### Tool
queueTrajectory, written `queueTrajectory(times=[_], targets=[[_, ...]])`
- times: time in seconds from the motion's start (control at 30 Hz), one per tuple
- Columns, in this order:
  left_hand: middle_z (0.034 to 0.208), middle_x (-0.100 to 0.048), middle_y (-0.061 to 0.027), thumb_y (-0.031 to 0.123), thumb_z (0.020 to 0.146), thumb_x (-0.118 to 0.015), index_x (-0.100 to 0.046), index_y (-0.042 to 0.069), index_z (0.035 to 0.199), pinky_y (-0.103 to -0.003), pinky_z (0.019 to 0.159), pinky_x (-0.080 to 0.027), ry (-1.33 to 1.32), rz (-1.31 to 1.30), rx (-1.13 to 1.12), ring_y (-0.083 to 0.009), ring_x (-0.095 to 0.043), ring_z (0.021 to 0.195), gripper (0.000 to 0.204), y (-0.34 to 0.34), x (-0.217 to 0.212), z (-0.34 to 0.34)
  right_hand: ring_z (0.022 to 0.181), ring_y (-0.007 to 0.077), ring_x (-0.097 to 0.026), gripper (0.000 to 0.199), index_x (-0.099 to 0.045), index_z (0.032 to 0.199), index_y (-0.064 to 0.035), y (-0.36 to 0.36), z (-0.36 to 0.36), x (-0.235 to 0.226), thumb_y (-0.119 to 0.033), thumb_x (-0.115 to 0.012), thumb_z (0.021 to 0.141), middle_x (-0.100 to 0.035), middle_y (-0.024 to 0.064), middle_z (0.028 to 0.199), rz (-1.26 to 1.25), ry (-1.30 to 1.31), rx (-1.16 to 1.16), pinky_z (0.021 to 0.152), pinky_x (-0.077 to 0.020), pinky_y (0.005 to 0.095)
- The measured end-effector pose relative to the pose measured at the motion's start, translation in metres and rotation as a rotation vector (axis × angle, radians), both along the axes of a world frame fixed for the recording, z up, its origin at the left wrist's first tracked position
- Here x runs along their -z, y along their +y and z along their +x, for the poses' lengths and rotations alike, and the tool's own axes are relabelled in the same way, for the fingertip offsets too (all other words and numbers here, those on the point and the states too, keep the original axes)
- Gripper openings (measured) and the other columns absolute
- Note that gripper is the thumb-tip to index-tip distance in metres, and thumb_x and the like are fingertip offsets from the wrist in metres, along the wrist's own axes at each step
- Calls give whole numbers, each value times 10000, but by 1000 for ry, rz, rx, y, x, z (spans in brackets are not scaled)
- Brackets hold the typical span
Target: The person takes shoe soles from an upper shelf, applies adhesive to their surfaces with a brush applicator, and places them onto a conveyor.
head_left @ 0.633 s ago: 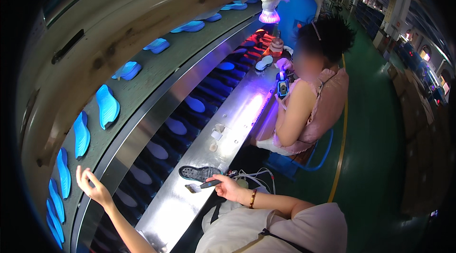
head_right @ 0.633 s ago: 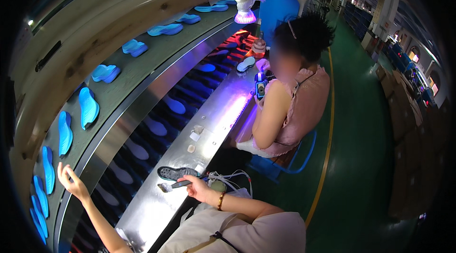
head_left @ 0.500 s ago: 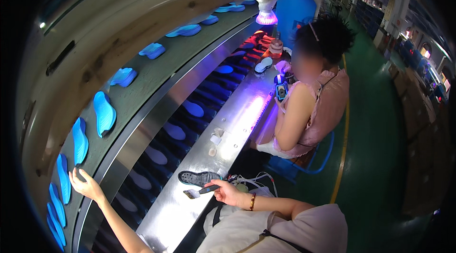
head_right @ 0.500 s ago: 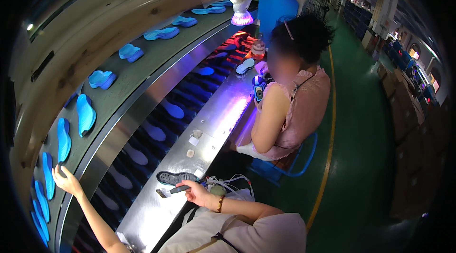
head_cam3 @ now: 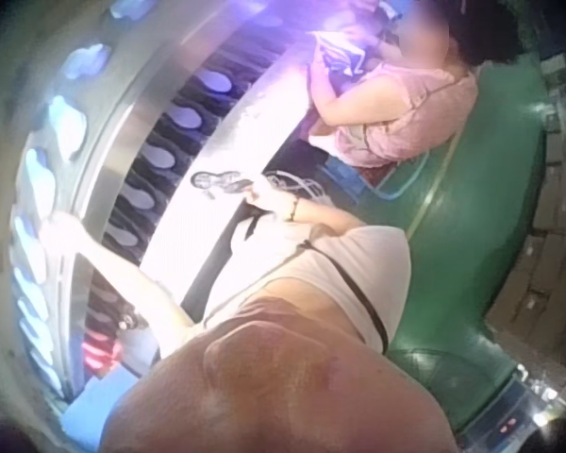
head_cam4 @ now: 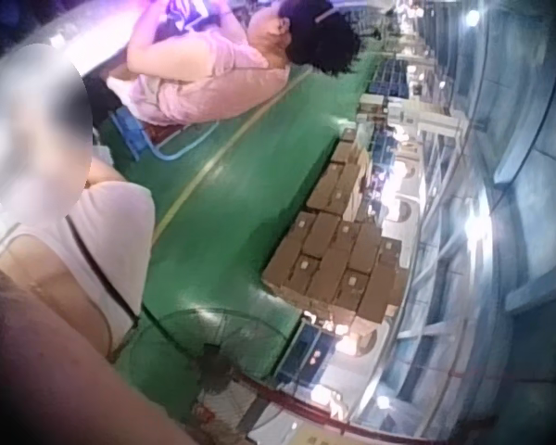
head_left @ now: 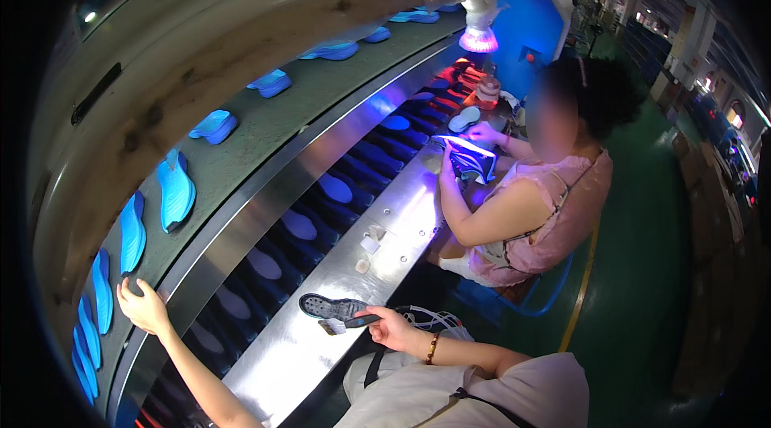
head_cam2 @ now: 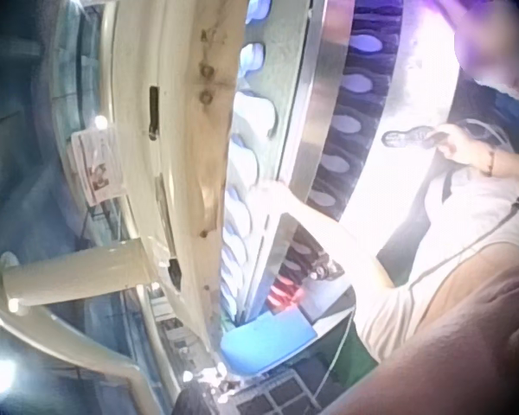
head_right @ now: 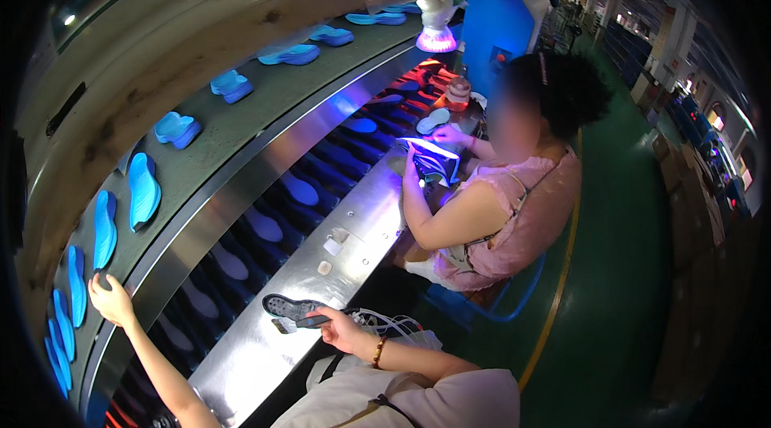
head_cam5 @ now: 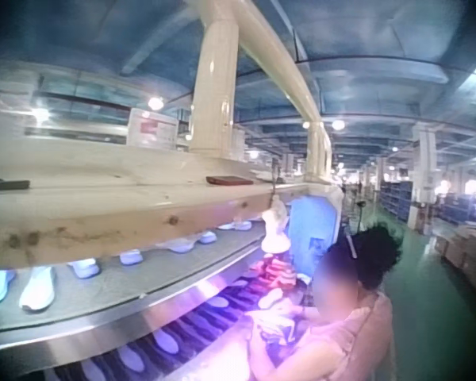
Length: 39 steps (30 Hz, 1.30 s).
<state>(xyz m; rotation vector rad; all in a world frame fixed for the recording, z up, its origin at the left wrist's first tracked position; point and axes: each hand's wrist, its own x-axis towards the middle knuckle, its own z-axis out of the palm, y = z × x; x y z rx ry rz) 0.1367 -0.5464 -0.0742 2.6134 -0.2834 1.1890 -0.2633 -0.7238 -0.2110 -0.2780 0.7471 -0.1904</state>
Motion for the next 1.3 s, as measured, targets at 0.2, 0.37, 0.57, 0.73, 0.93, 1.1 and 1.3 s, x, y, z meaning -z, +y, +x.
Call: queueTrajectory(times=[0.2, 0.37, 0.57, 0.73, 0.93, 1.1, 1.3], targets=[[1196, -472, -125, 281, 796, -500, -544, 69, 1075, -372, 900, -365, 27, -91, -19, -283, -444, 1101, 353, -4, 5, 3, 461, 78, -417, 309, -562, 993, -5, -8, 2, -1, -258, -443, 861, -543, 8, 641, 14, 2, -40, 443, -324, 207], [1189, -476, -133, 245, 788, -517, -538, 53, 1074, -365, 915, -352, 40, -105, 13, -284, -438, 1106, 345, -5, 3, 1, 456, 78, -419, 316, -559, 999, -7, -10, 7, -4, -268, -443, 864, -534, 0, 613, 28, -2, -40, 446, -336, 202], [1186, -475, -133, 226, 786, -519, -536, 54, 1067, -363, 917, -351, 42, -123, 18, -281, -435, 1108, 330, -1, 4, 0, 457, 78, -413, 316, -552, 1006, -3, -10, 11, 0, -264, -446, 863, -607, 40, 756, 30, -34, -72, 446, -345, 196], [1186, -473, -132, 218, 784, -517, -534, 55, 1067, -363, 918, -350, 104, -143, 5, -281, -432, 1111, 327, -5, 3, -4, 442, 73, -405, 314, -554, 1007, -3, -16, 15, -14, -261, -437, 871, -516, -2, 597, 3, -26, -71, 437, -339, 189], [1180, -477, -129, 227, 789, -513, -534, 55, 1062, -365, 911, -358, 144, -103, 11, -278, -438, 1103, 323, -7, -1, -5, 438, 66, -409, 310, -558, 1002, -6, -17, 12, -19, -261, -438, 871, -536, 7, 630, -31, -53, -44, 415, -328, 183], [1162, -491, -119, 234, 800, -497, -536, 55, 1057, -359, 908, -364, 137, -75, 11, -270, -446, 1095, 316, -3, 5, -1, 434, 63, -401, 280, -564, 978, -19, -6, 12, -5, -249, -450, 865, -587, 30, 742, -5, -67, -31, 408, -319, 175], [1146, -505, -112, 233, 806, -497, -541, 60, 1046, -353, 898, -373, 123, -55, 39, -263, -461, 1080, 299, -1, 10, 3, 433, 60, -382, 272, -563, 975, -23, -3, 7, -14, -249, -462, 862, -571, 30, 722, -24, 6, -21, 403, -318, 174]])
